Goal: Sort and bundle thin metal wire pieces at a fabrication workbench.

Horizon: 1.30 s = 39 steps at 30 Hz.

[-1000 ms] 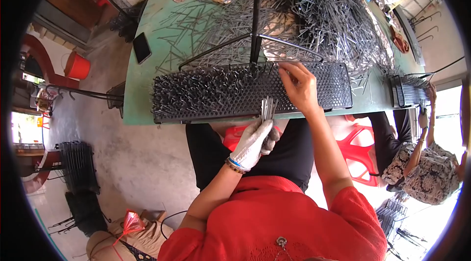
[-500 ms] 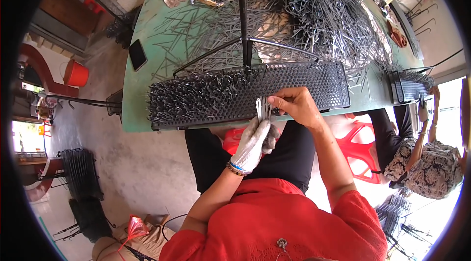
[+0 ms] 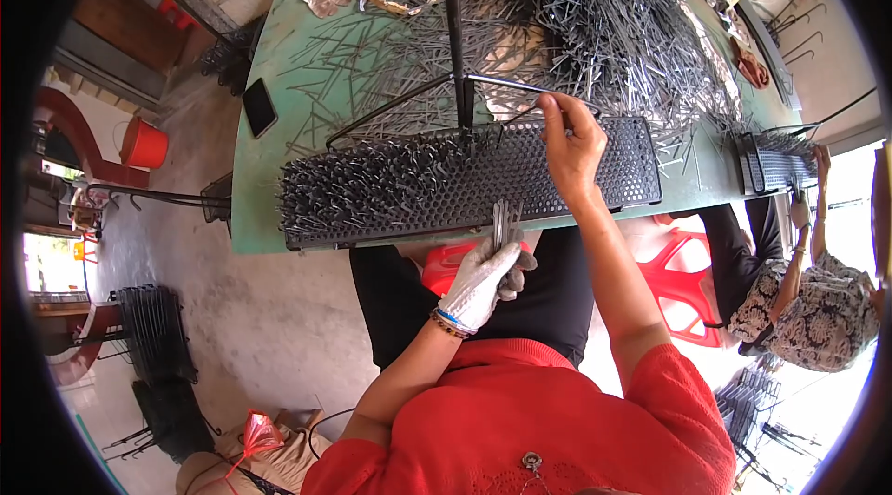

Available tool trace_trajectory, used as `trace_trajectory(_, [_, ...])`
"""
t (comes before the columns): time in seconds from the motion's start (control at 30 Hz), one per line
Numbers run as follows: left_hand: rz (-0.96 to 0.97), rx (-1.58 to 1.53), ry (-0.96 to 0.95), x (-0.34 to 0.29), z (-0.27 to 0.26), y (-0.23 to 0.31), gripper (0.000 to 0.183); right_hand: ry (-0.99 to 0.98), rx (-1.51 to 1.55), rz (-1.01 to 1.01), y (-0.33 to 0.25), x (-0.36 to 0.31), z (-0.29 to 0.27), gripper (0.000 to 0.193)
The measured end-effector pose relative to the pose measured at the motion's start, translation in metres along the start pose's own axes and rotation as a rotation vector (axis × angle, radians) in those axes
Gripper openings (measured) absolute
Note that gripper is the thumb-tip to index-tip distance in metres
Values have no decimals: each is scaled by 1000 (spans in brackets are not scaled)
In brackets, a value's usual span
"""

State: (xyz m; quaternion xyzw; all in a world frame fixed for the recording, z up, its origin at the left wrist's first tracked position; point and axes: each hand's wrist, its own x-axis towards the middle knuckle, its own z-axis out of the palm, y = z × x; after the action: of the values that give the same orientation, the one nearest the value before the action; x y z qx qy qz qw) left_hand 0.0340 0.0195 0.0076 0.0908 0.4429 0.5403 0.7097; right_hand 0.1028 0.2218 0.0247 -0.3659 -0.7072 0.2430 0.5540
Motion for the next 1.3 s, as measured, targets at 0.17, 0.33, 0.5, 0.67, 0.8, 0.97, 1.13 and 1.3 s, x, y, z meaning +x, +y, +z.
trace_trajectory(0.17, [-9, -25, 0, -4, -1, 7, 15, -36, 11, 49, -4, -1, 9, 11])
trace_trajectory(0.33, [-56, -9, 11, -2, 2, 10, 17, -59, -10, -30, -10, -1, 12, 9])
trace_trajectory(0.5, [-67, 0, -55, 0, -6, 7, 16, -123, -58, -177, -10, -5, 15, 9])
trace_trajectory(0.67, [-30, 30, -31, -1, -4, 9, 15, -283, -167, -263, -9, -5, 15, 10])
trace_trajectory(0.8, [-37, -10, -43, -1, -3, 11, 14, -334, -208, -266, -7, -11, 15, 13])
trace_trajectory(0.97, [18, -35, -19, -3, -1, 14, 15, -338, -101, -26, -25, -8, 1, 18])
trace_trajectory(1.13, [127, 9, -40, -5, 6, 24, 18, -742, 115, 319, -38, -17, -28, 24])
trace_trajectory(1.3, [141, 77, -34, 0, 9, 22, 20, -713, 290, 497, -34, -22, -37, 25])
